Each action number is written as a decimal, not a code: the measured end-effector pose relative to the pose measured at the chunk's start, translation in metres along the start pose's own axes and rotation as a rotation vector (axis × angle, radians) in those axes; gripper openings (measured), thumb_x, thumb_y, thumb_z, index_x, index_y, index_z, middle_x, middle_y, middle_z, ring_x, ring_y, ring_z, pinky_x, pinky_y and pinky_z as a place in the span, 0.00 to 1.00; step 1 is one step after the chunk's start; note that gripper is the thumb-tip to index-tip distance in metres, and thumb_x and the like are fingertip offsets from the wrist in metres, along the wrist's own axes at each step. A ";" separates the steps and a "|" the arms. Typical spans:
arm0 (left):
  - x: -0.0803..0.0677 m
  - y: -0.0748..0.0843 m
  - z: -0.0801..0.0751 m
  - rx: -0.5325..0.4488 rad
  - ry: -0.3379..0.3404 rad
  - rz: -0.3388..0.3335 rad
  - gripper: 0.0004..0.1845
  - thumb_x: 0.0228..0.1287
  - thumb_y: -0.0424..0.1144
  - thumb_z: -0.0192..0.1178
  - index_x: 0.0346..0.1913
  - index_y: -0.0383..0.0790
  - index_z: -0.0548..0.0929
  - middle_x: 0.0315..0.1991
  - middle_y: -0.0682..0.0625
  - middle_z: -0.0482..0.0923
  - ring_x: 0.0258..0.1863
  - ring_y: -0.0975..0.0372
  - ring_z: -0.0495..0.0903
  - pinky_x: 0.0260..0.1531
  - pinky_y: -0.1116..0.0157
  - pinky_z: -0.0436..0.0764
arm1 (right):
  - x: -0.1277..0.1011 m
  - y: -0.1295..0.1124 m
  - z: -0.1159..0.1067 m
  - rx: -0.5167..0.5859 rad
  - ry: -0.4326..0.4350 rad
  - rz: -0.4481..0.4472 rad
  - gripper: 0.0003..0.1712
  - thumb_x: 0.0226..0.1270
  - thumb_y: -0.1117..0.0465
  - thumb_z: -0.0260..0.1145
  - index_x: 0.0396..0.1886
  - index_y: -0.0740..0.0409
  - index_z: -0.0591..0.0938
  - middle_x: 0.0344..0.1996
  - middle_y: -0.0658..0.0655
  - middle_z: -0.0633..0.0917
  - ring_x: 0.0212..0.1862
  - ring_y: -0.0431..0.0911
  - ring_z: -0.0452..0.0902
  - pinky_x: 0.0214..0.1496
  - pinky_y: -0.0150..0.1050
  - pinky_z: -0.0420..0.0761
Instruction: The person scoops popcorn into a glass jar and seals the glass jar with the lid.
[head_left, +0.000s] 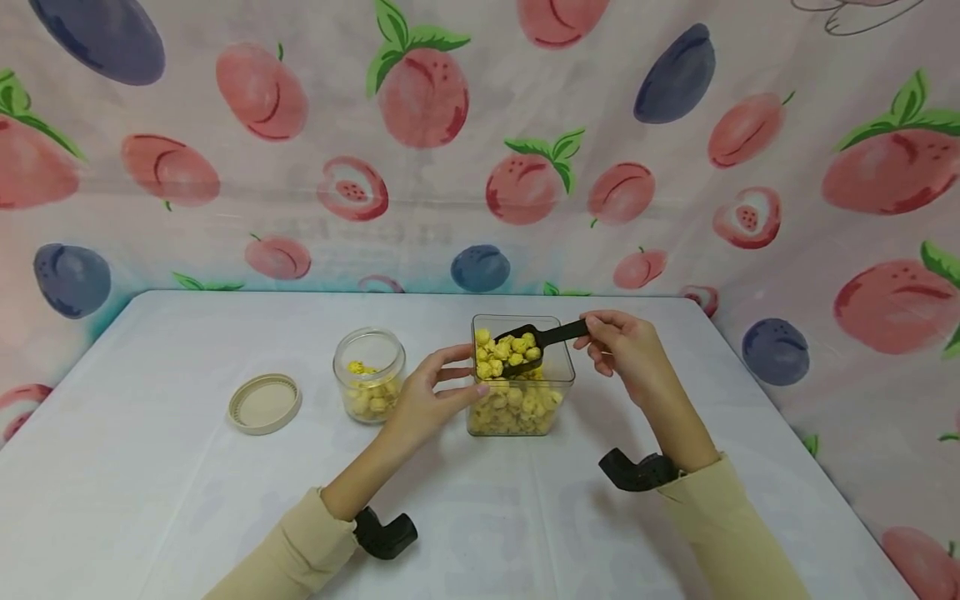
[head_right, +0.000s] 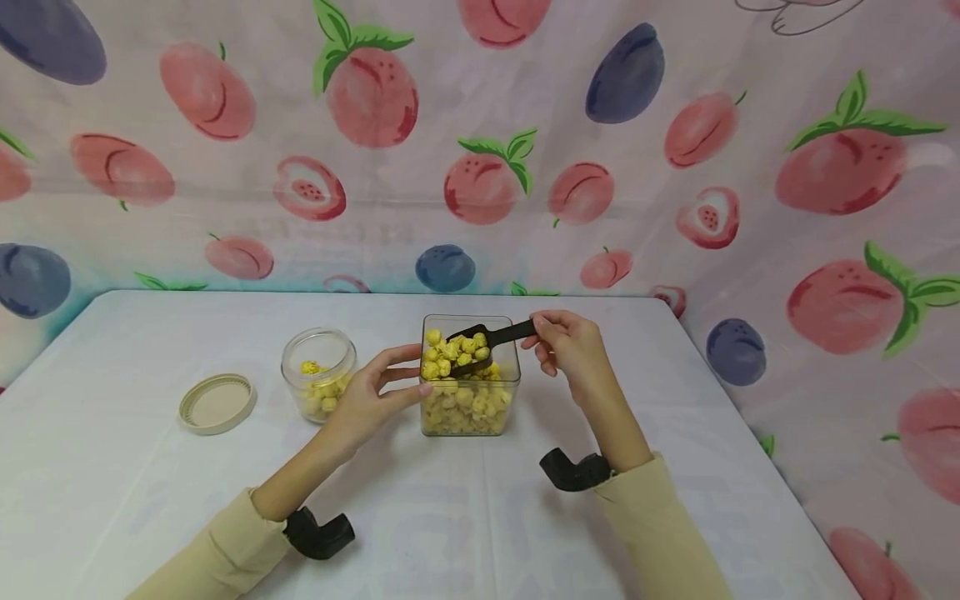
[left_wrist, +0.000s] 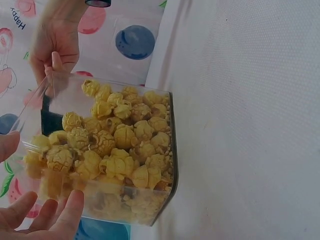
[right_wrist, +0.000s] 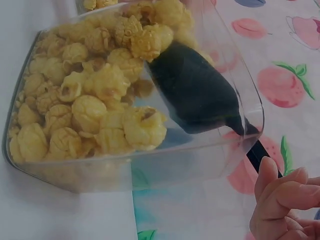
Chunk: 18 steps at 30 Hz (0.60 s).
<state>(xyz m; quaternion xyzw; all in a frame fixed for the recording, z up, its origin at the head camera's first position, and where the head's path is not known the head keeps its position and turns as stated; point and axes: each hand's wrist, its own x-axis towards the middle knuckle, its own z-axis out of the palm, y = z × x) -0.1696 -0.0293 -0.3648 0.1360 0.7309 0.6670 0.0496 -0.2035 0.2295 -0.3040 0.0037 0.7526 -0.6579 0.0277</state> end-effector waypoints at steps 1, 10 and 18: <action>0.000 0.000 0.000 0.000 0.001 -0.001 0.31 0.57 0.41 0.65 0.64 0.47 0.68 0.63 0.50 0.67 0.60 0.54 0.71 0.52 0.59 0.78 | 0.000 0.000 -0.001 0.014 -0.004 0.001 0.17 0.72 0.61 0.52 0.53 0.69 0.70 0.19 0.45 0.82 0.17 0.35 0.66 0.16 0.24 0.66; 0.000 -0.001 0.002 -0.002 0.013 -0.004 0.30 0.57 0.41 0.66 0.63 0.47 0.69 0.63 0.50 0.68 0.59 0.53 0.72 0.51 0.59 0.79 | -0.004 0.001 0.013 -0.006 -0.056 -0.024 0.19 0.72 0.62 0.53 0.52 0.74 0.69 0.19 0.46 0.82 0.17 0.35 0.66 0.16 0.26 0.65; -0.002 0.000 0.003 -0.011 0.016 -0.006 0.30 0.57 0.40 0.66 0.63 0.49 0.70 0.62 0.50 0.68 0.59 0.55 0.72 0.51 0.60 0.79 | -0.005 0.003 0.014 -0.002 -0.032 0.001 0.20 0.72 0.60 0.52 0.54 0.73 0.69 0.19 0.46 0.82 0.16 0.35 0.66 0.17 0.25 0.66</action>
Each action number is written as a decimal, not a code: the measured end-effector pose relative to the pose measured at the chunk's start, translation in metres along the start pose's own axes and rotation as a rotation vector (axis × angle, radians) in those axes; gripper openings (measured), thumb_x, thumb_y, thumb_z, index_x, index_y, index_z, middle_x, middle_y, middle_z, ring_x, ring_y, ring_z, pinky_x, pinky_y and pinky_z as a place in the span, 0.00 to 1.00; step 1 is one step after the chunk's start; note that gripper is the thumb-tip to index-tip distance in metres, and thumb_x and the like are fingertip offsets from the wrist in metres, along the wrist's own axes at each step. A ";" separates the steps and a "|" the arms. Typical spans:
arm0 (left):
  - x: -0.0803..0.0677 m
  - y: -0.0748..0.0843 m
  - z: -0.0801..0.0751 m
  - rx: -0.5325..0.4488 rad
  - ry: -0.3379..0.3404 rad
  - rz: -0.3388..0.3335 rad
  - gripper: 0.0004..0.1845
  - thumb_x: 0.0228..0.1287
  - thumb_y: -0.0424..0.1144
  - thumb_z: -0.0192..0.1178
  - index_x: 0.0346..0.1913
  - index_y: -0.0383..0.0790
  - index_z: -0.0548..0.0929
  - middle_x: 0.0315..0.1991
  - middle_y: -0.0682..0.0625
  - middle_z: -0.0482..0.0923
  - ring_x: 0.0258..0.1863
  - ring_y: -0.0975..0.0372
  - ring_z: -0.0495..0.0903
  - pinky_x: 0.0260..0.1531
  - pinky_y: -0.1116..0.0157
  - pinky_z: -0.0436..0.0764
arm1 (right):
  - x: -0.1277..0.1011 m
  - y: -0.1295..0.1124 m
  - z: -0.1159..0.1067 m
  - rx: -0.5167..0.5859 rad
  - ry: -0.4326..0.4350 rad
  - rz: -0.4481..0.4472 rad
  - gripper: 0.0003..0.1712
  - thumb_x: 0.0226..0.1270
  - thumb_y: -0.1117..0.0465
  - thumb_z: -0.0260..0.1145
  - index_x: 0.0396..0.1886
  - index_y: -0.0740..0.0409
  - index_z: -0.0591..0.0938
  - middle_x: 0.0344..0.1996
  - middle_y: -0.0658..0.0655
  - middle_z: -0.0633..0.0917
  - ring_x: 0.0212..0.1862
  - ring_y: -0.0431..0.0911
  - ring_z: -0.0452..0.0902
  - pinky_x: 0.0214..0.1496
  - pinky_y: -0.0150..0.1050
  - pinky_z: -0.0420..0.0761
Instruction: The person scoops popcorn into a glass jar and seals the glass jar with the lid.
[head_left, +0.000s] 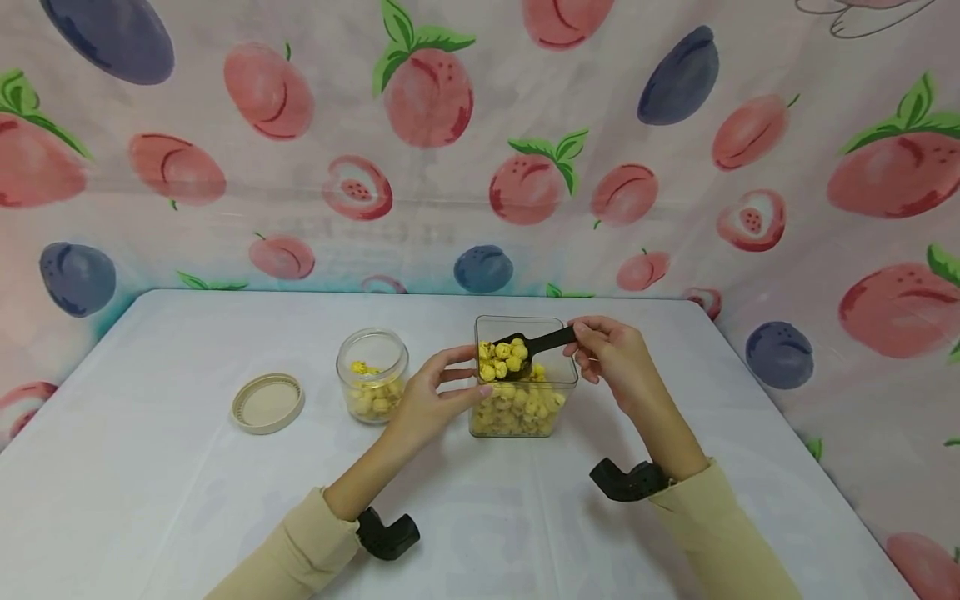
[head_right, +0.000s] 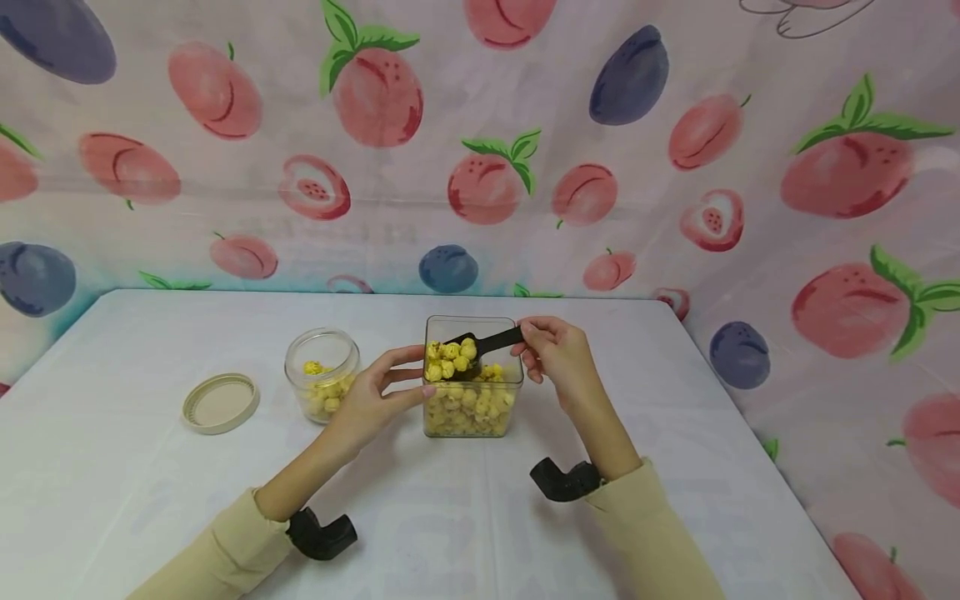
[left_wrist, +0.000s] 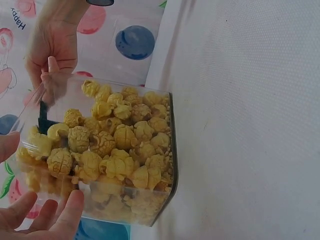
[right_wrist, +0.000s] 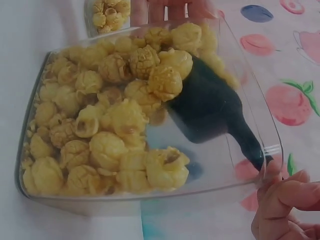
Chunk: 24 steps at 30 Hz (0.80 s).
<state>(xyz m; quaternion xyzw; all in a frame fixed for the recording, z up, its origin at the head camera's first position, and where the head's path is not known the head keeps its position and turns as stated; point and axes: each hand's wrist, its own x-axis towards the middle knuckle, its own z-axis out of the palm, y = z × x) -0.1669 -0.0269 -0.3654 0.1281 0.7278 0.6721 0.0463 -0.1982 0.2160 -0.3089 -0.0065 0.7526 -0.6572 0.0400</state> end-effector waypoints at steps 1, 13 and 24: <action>0.000 0.000 0.000 -0.001 0.000 0.000 0.30 0.57 0.40 0.66 0.63 0.48 0.70 0.62 0.50 0.68 0.59 0.55 0.72 0.51 0.59 0.79 | 0.000 0.001 -0.001 0.010 0.006 0.007 0.20 0.73 0.60 0.51 0.55 0.72 0.69 0.19 0.46 0.82 0.17 0.35 0.66 0.17 0.25 0.66; 0.000 0.000 0.000 0.011 -0.006 0.004 0.30 0.57 0.40 0.66 0.64 0.48 0.69 0.63 0.50 0.67 0.59 0.54 0.72 0.51 0.60 0.79 | -0.002 0.008 -0.013 0.191 -0.011 0.083 0.17 0.72 0.60 0.52 0.53 0.68 0.68 0.19 0.47 0.82 0.18 0.35 0.67 0.18 0.25 0.67; 0.000 0.001 0.000 0.018 -0.004 0.004 0.30 0.57 0.40 0.65 0.64 0.47 0.69 0.63 0.50 0.68 0.60 0.55 0.72 0.53 0.59 0.78 | -0.003 0.011 -0.023 0.254 -0.031 0.095 0.13 0.71 0.61 0.54 0.48 0.65 0.71 0.20 0.49 0.83 0.18 0.36 0.68 0.18 0.25 0.68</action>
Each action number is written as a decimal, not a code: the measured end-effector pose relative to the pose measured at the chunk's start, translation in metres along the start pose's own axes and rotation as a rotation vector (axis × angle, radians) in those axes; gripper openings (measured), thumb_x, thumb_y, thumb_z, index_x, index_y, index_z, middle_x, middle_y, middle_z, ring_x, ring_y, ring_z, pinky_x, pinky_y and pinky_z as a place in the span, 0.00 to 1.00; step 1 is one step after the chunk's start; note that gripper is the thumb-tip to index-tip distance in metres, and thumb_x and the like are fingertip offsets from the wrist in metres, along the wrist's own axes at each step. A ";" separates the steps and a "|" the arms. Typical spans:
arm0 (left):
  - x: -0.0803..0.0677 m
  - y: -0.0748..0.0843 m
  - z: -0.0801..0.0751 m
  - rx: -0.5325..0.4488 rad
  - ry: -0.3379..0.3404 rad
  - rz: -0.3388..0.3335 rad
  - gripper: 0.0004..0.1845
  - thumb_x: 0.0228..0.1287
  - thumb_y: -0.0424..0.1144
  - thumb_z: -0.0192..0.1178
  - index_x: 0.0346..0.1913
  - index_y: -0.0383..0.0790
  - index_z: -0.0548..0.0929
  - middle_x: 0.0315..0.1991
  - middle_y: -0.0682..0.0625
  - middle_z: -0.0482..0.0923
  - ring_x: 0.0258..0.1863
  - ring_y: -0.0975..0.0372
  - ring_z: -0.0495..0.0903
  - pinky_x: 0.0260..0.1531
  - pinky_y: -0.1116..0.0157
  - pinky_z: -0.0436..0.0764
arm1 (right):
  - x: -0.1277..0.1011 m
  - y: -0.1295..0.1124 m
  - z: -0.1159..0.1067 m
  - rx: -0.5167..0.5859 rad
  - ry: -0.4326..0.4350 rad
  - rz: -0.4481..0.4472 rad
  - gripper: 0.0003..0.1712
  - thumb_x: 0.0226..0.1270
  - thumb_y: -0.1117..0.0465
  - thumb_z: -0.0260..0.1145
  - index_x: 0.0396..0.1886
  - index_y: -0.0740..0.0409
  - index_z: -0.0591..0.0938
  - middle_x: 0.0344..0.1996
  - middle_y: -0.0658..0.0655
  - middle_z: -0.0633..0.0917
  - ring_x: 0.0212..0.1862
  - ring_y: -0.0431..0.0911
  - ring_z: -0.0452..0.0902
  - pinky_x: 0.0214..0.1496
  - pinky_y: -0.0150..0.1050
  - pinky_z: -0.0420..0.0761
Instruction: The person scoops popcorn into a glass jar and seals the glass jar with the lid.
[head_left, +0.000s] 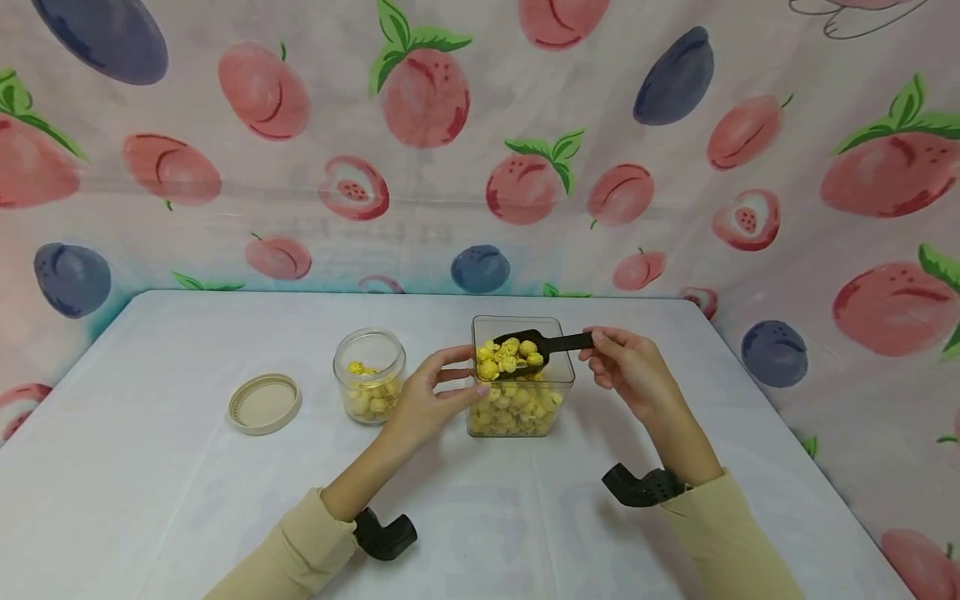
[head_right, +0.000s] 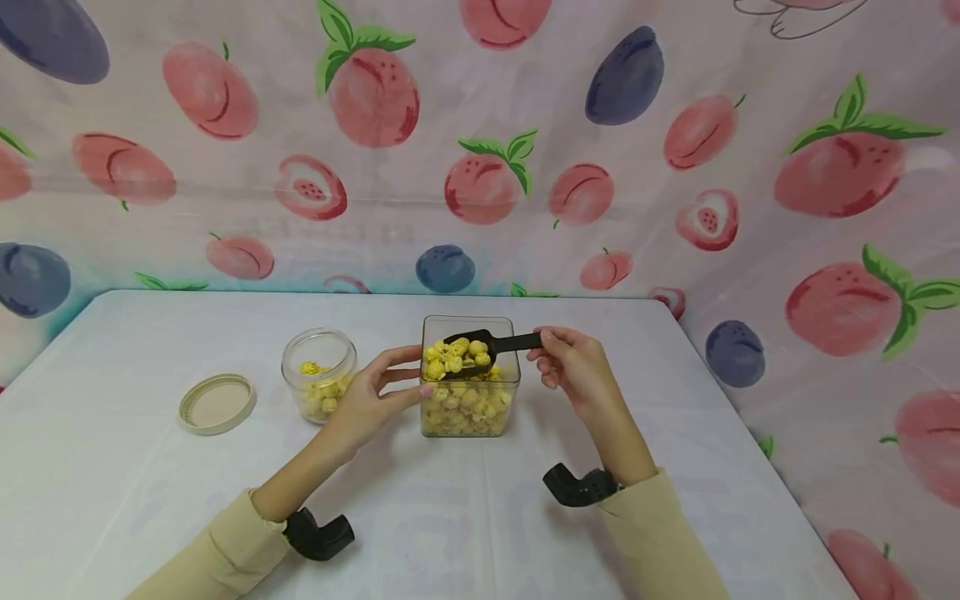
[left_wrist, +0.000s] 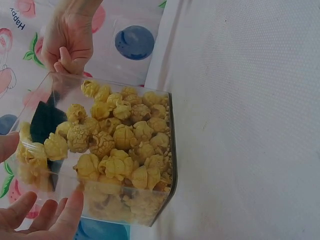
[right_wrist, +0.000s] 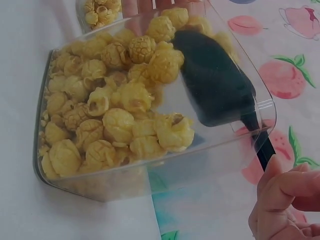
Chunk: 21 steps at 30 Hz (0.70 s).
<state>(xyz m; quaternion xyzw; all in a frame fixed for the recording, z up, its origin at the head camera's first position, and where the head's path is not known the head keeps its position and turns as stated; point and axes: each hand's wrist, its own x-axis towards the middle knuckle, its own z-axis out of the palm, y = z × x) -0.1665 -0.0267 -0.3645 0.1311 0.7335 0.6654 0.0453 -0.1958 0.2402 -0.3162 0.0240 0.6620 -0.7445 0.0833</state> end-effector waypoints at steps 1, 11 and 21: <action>0.000 0.000 0.000 -0.001 0.000 -0.002 0.30 0.57 0.40 0.65 0.63 0.47 0.69 0.63 0.50 0.68 0.60 0.55 0.72 0.53 0.59 0.78 | 0.000 0.000 0.000 0.004 -0.006 0.001 0.11 0.71 0.61 0.54 0.47 0.64 0.72 0.20 0.49 0.83 0.18 0.36 0.68 0.18 0.25 0.68; 0.001 -0.001 0.000 -0.010 -0.005 -0.007 0.31 0.57 0.40 0.65 0.64 0.44 0.68 0.63 0.50 0.68 0.60 0.55 0.72 0.53 0.59 0.78 | -0.002 0.001 0.004 0.030 -0.049 0.007 0.09 0.71 0.61 0.54 0.44 0.62 0.74 0.20 0.49 0.83 0.18 0.37 0.68 0.17 0.25 0.69; 0.001 0.000 -0.001 0.000 -0.006 -0.002 0.31 0.57 0.40 0.65 0.64 0.47 0.68 0.63 0.50 0.68 0.59 0.54 0.72 0.51 0.59 0.79 | -0.001 0.002 0.000 0.138 -0.031 0.051 0.08 0.71 0.62 0.53 0.43 0.62 0.73 0.20 0.51 0.84 0.18 0.36 0.70 0.18 0.24 0.68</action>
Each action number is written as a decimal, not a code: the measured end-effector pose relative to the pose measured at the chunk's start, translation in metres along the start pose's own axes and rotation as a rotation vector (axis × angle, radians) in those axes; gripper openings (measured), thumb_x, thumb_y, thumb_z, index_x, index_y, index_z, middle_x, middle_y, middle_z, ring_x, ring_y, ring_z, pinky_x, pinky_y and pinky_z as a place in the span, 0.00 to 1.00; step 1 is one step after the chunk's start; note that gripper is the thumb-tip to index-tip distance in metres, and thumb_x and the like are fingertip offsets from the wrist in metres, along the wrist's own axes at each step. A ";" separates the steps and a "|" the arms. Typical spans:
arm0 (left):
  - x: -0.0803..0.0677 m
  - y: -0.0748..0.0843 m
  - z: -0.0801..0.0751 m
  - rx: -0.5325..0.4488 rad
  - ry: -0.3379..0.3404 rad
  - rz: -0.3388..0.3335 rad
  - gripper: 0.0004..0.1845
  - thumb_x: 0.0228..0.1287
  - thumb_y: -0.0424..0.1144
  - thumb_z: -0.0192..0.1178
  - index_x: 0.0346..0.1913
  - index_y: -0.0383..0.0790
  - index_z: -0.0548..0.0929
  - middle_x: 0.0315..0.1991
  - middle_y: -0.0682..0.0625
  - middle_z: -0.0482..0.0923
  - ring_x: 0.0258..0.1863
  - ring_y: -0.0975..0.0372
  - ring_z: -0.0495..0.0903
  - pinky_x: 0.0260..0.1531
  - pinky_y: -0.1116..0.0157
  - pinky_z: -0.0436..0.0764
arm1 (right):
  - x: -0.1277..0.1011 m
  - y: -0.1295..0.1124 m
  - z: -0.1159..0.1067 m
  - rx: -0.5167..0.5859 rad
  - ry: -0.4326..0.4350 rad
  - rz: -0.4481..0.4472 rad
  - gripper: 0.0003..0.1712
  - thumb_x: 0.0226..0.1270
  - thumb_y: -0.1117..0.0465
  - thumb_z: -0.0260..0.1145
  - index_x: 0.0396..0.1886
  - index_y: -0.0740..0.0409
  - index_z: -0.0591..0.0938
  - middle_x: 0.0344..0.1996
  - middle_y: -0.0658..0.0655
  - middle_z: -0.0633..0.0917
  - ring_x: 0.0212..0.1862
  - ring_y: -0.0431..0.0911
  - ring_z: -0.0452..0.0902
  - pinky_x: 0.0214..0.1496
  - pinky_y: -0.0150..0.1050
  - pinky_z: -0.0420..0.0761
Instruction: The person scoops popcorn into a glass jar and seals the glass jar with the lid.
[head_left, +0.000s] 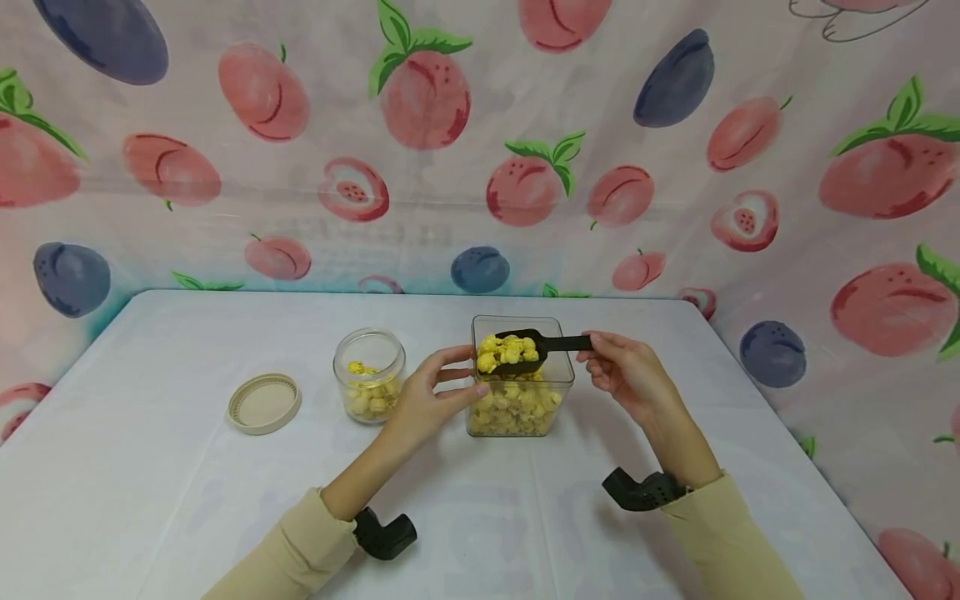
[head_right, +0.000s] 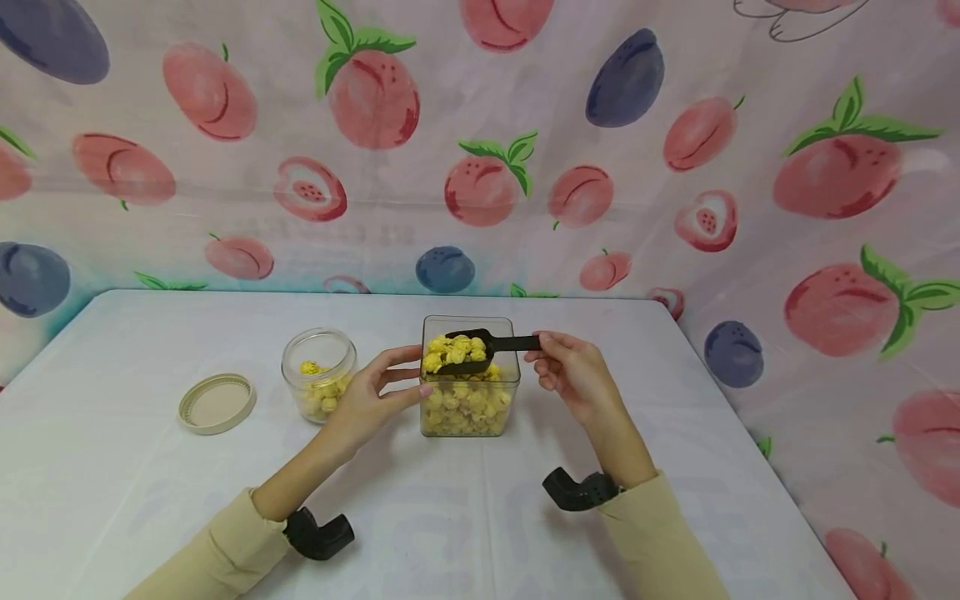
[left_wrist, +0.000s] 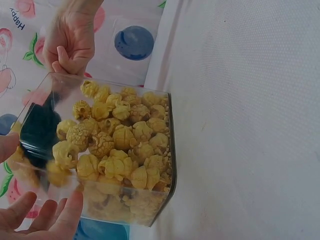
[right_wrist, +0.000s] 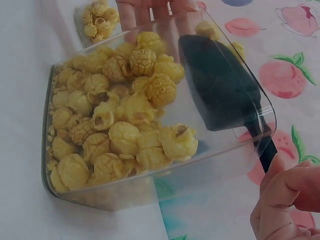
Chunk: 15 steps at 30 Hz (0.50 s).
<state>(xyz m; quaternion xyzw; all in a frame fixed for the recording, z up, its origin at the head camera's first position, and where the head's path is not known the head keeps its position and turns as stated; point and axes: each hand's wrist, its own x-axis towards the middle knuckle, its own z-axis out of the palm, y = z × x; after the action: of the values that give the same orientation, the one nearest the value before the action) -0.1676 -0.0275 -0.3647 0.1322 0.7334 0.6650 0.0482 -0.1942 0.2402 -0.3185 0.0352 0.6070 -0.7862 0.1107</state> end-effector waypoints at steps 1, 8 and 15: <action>0.000 0.000 0.000 0.002 0.001 0.000 0.31 0.57 0.40 0.65 0.64 0.47 0.68 0.63 0.50 0.68 0.59 0.54 0.72 0.51 0.59 0.79 | 0.000 0.000 -0.001 0.010 -0.001 0.002 0.08 0.71 0.62 0.53 0.43 0.62 0.74 0.20 0.51 0.84 0.18 0.36 0.70 0.18 0.24 0.68; -0.001 0.000 0.000 0.027 0.013 -0.005 0.31 0.56 0.41 0.66 0.64 0.48 0.69 0.63 0.50 0.68 0.58 0.53 0.73 0.49 0.59 0.80 | -0.002 -0.002 -0.009 0.075 -0.022 -0.014 0.09 0.72 0.63 0.52 0.37 0.58 0.78 0.20 0.51 0.84 0.19 0.37 0.70 0.17 0.24 0.66; -0.001 0.000 0.000 0.032 0.010 0.000 0.30 0.57 0.42 0.66 0.63 0.50 0.69 0.63 0.50 0.68 0.58 0.54 0.73 0.49 0.59 0.80 | -0.004 -0.007 -0.012 0.117 -0.027 -0.018 0.09 0.71 0.63 0.53 0.36 0.57 0.80 0.21 0.52 0.84 0.19 0.38 0.69 0.18 0.24 0.67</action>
<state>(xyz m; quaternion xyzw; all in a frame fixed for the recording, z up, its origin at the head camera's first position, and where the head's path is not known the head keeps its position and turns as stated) -0.1666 -0.0276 -0.3651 0.1299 0.7441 0.6539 0.0425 -0.1929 0.2544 -0.3139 0.0257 0.5588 -0.8216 0.1094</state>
